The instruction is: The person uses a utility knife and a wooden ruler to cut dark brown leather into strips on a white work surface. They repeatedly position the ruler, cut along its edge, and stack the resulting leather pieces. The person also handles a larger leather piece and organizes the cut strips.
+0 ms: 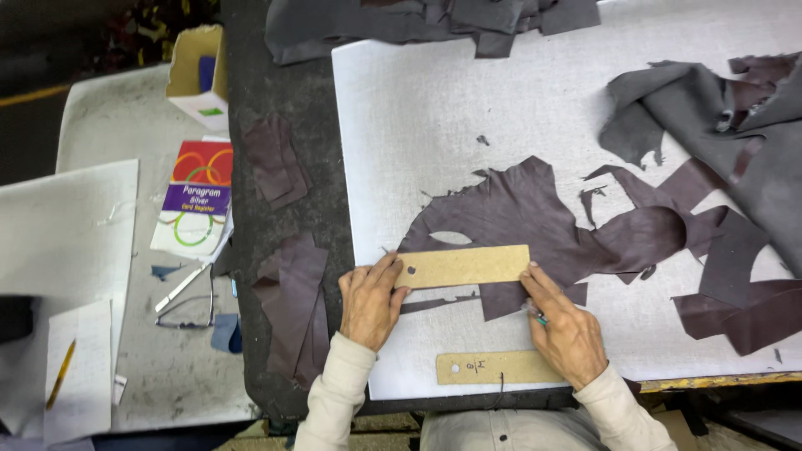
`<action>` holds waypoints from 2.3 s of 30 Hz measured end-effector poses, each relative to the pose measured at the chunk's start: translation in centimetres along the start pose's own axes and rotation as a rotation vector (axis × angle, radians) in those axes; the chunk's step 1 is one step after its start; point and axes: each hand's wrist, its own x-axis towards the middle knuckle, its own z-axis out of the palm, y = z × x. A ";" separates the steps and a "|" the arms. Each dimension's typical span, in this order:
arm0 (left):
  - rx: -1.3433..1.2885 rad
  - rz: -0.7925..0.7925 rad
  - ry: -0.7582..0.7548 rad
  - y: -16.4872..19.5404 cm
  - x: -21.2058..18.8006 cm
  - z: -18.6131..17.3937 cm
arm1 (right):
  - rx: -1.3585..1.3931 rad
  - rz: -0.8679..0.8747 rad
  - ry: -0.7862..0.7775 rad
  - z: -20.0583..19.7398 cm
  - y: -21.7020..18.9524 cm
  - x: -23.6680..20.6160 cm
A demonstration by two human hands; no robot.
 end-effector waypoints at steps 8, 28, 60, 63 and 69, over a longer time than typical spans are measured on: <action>-0.013 0.023 -0.006 -0.8 -0.4 0.6 | -0.027 -0.061 -0.011 -0.9 -0.4 -0.3; -0.077 0.025 -0.018 -1.6 -0.5 0.2 | -0.110 -0.097 -0.007 0.1 0.3 -0.1; 0.166 0.058 -0.085 7.1 -3.6 9.0 | -0.200 -0.779 -0.211 9.0 -7.6 13.2; 0.175 0.065 -0.056 7.0 -3.5 9.2 | -0.241 -0.840 -0.202 9.4 -7.9 13.0; 0.178 0.049 -0.178 7.2 -3.2 9.2 | -0.283 -0.889 -0.163 7.7 -4.6 12.1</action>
